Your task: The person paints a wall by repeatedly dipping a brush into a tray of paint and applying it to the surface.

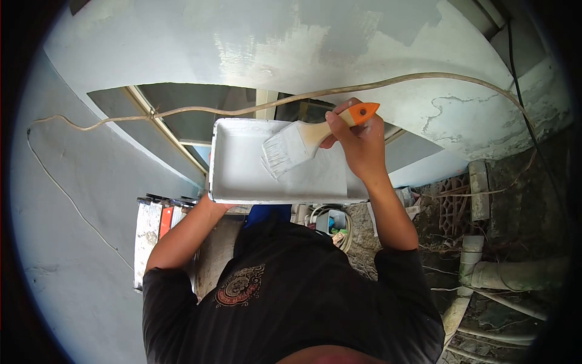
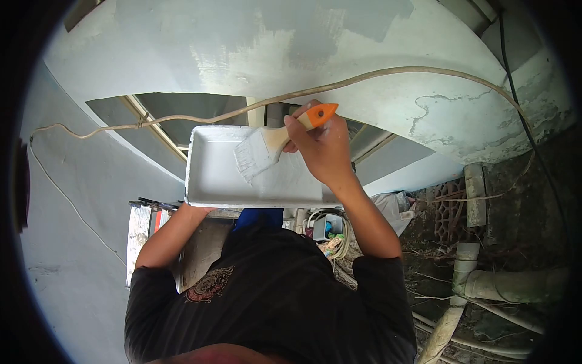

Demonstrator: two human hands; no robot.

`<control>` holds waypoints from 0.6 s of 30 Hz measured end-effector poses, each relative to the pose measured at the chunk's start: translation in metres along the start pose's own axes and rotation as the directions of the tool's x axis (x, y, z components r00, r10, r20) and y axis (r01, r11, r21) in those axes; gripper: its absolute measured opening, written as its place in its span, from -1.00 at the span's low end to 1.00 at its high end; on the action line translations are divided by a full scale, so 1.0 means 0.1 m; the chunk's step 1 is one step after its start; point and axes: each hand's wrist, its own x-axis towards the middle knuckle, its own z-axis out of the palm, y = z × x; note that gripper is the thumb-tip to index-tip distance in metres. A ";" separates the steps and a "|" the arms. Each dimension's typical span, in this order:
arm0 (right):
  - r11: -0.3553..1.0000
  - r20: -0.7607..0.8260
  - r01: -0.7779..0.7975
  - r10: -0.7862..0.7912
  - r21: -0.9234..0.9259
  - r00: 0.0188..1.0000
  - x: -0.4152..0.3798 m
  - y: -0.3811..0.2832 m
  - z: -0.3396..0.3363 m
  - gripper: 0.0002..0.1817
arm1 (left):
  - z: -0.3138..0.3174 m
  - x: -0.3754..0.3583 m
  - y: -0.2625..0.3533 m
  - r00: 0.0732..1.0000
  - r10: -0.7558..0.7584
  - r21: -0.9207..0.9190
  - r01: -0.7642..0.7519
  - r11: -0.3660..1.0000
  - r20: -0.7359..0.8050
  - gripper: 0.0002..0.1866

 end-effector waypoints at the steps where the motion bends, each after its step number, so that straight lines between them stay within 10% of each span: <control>1: 1.000 -0.007 0.010 -0.010 -0.006 1.000 -0.03 0.02 -0.07 -0.85 | 0.01 0.07 0.01 1.000 0.000 0.008 0.000 1.000 -0.001 -0.32; 18: 0.999 -0.237 -0.046 0.042 -0.012 0.971 -0.52 0.28 -0.36 -0.86 | 0.04 0.05 0.04 0.994 -0.057 -0.018 0.055 0.998 -0.096 -0.20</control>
